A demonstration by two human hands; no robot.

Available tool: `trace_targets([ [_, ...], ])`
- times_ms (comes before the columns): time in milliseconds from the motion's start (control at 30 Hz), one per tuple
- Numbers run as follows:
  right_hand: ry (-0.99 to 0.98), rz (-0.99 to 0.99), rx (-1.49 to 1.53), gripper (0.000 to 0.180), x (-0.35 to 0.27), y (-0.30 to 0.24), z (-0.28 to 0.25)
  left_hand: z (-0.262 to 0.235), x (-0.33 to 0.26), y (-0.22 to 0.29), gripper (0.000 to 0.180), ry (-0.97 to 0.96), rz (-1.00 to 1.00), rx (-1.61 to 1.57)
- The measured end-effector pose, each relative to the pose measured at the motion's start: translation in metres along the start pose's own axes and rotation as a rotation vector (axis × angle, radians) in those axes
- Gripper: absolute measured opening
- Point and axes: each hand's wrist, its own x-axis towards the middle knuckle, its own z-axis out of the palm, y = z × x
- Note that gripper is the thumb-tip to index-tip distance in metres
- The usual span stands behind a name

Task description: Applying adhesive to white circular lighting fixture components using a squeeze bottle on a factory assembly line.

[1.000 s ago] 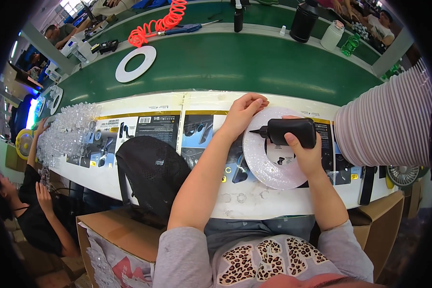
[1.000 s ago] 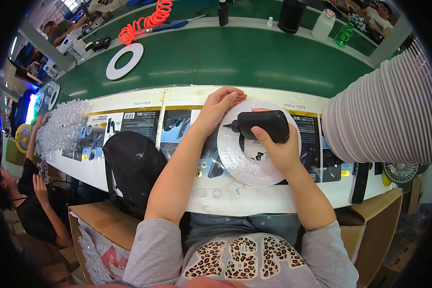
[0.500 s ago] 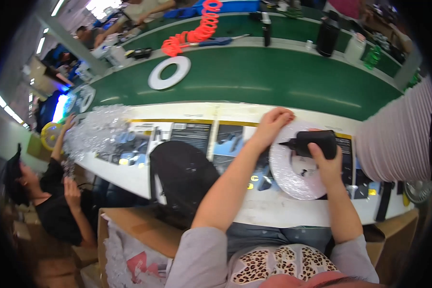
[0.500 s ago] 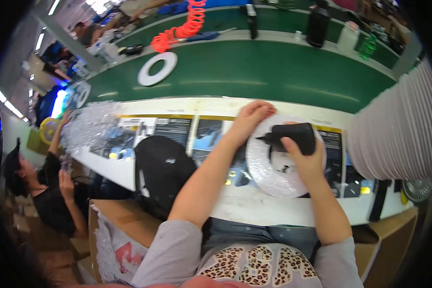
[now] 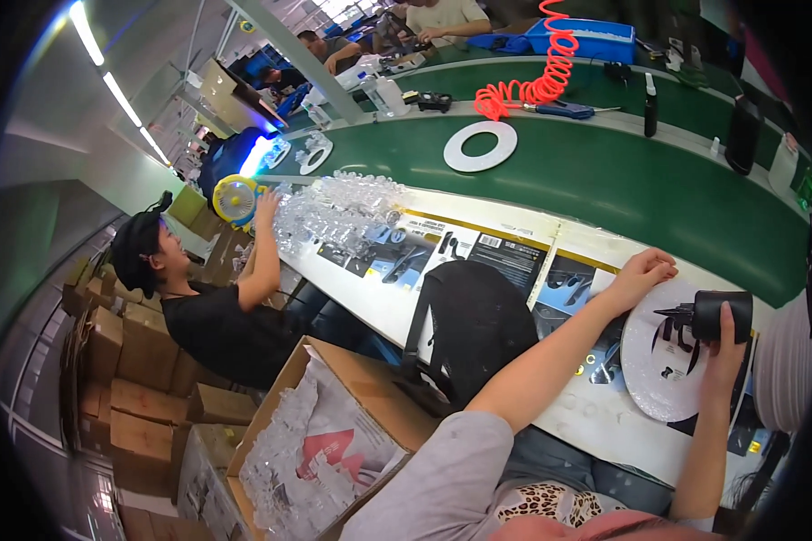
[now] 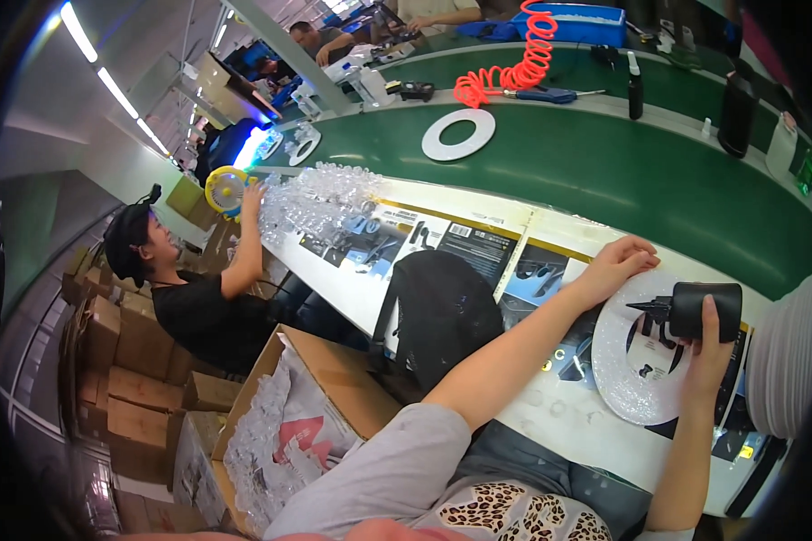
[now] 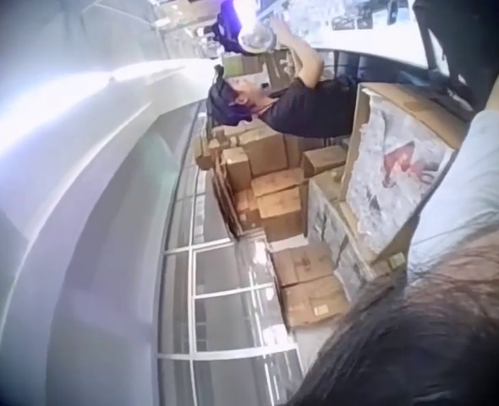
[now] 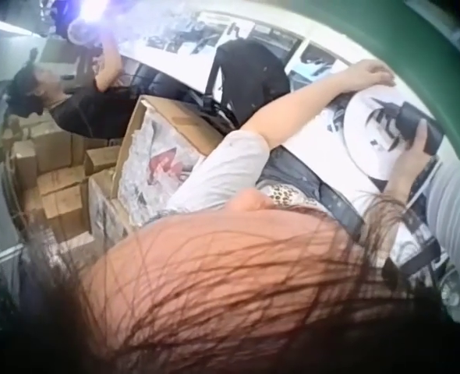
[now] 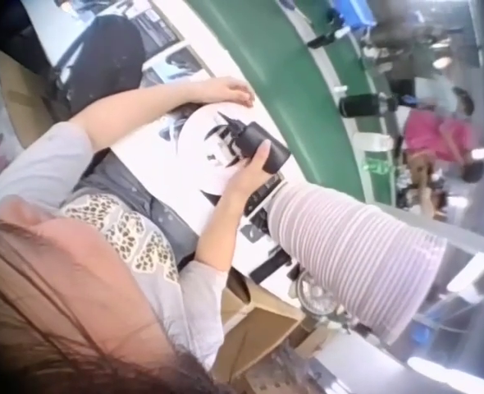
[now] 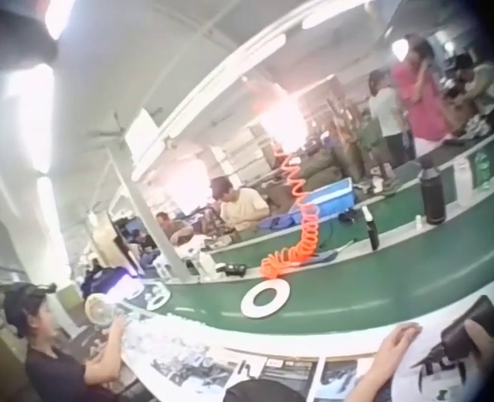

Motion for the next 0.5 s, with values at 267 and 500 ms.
trace_targets([
  [267,0.065,0.004,0.204,0.028,0.014,-0.01,-0.016,0.007,0.002,-0.001,0.029,-0.008,0.062,0.213],
  [500,0.106,0.011,0.183,0.034,0.03,-0.009,-0.023,-0.005,0.0,-0.004,0.029,0.035,-0.028,0.124],
])
